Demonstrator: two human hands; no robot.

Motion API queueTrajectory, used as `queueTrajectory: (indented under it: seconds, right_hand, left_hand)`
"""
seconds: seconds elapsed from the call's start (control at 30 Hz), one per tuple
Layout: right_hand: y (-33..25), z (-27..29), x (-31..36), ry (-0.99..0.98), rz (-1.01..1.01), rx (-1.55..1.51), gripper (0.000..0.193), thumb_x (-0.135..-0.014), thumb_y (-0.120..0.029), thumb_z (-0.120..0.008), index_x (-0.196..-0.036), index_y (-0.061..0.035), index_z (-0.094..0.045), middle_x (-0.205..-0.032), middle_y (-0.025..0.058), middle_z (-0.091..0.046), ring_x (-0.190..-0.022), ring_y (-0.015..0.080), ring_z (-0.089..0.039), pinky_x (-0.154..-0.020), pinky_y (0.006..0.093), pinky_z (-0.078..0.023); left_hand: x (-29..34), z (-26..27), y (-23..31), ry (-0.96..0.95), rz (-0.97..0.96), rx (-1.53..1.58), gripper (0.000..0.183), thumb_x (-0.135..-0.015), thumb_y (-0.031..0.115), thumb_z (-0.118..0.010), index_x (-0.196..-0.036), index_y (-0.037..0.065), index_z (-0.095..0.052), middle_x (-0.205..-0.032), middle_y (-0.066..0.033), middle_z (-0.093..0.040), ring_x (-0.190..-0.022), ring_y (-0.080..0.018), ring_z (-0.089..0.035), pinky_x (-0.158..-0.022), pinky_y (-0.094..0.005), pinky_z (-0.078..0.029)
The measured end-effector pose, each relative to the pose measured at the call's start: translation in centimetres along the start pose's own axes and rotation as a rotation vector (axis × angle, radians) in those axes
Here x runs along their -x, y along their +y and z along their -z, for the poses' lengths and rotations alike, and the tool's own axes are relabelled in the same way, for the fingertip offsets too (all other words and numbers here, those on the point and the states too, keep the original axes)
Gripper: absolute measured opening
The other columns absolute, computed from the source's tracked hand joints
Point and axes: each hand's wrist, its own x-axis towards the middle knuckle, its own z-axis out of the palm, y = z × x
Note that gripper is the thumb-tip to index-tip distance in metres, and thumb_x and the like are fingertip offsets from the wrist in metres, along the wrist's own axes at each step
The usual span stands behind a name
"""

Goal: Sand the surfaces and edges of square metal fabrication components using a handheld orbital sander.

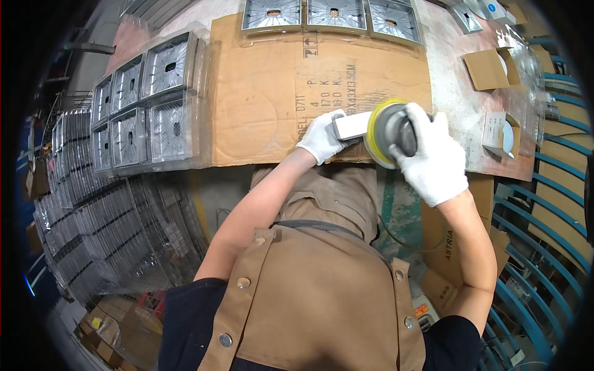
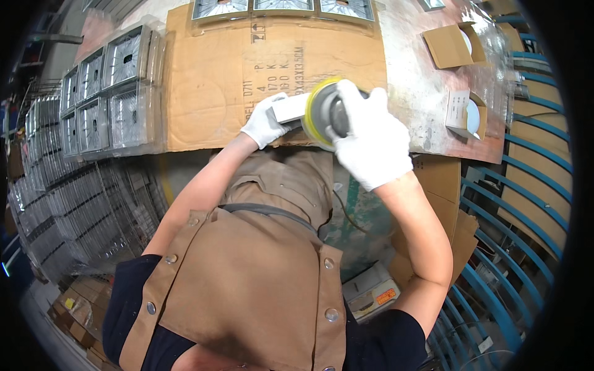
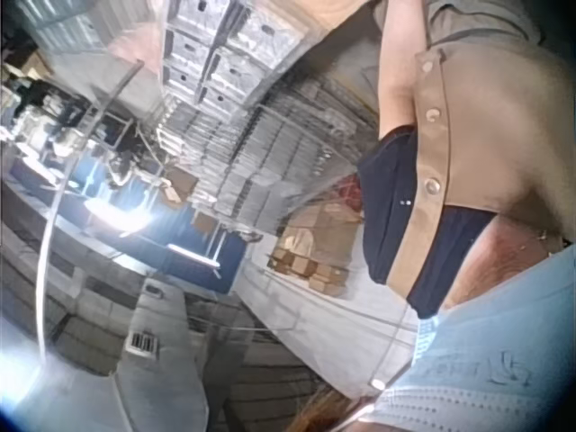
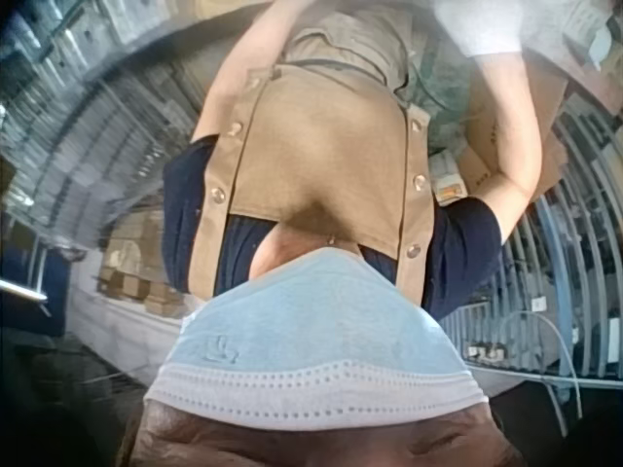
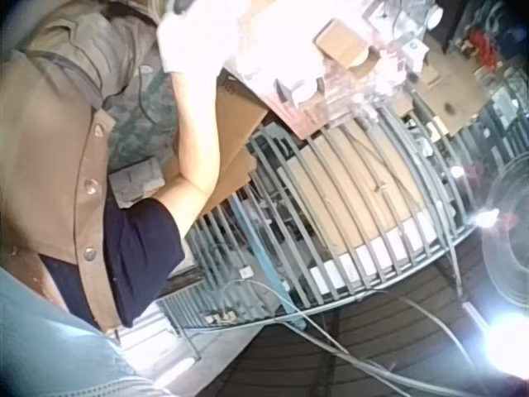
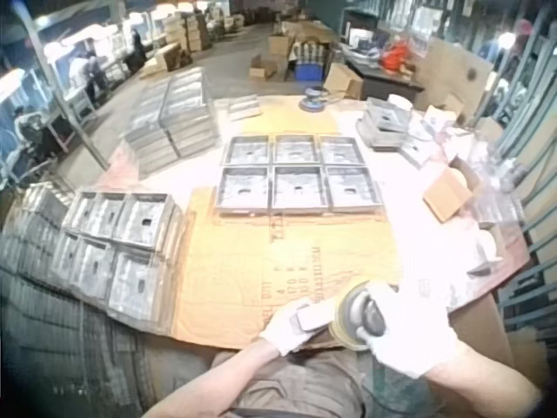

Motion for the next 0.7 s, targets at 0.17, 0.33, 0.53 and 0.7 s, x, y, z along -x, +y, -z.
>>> queueTrajectory:
  seconds: [0.17, 0.33, 0.53, 0.7]
  right_hand:
    - [1.5, 0.3, -0.7, 0.026, -0.042, -0.053, 0.070, -0.077, -0.022, -0.084, -0.139, -0.0164, -0.053, -0.118, 0.0184, -0.060, -0.104, 0.0386, -0.066, -0.089, 0.0453, -0.056]
    - [8.7, -1.7, -2.4, 0.260, -0.196, -0.358, 0.076, -0.072, -0.023, -0.086, -0.139, -0.0073, -0.053, -0.130, 0.0191, -0.064, -0.119, 0.0355, -0.062, -0.102, 0.0417, -0.050]
    - [9.2, -5.8, -2.7, 0.362, -0.398, -0.394, 0.080, -0.068, -0.022, -0.088, -0.138, -0.0063, -0.053, -0.130, 0.0186, -0.064, -0.121, 0.0353, -0.062, -0.104, 0.0414, -0.049]
    - [7.3, -8.2, -2.9, 0.275, -0.433, -0.363, 0.084, -0.071, -0.026, -0.088, -0.144, -0.0192, -0.048, -0.132, 0.0185, -0.060, -0.118, 0.0399, -0.062, -0.100, 0.0463, -0.050]
  left_hand:
    - [-0.1, -0.8, 1.4, 0.022, 0.159, 0.676, 0.017, -0.094, -0.005, -0.055, -0.106, 0.006, -0.059, -0.108, -0.0107, -0.065, -0.101, -0.0241, -0.067, -0.087, -0.0413, -0.059]
    - [-0.4, 0.2, -0.3, -0.036, 0.058, 0.475, 0.024, -0.106, 0.027, -0.040, -0.109, 0.009, -0.055, -0.121, -0.0153, -0.060, -0.115, -0.0364, -0.059, -0.106, -0.0619, -0.047]
    - [1.2, -1.2, 3.0, 0.191, -0.018, 0.063, 0.026, -0.088, 0.014, -0.079, -0.103, 0.005, -0.059, -0.104, -0.0116, -0.068, -0.102, -0.0241, -0.066, -0.095, -0.0416, -0.056]
    - [2.3, 0.8, 6.5, 0.262, -0.109, 0.229, 0.055, -0.085, 0.007, -0.083, -0.133, 0.000, -0.057, -0.118, -0.0079, -0.070, -0.109, -0.0147, -0.065, -0.093, -0.0326, -0.056]
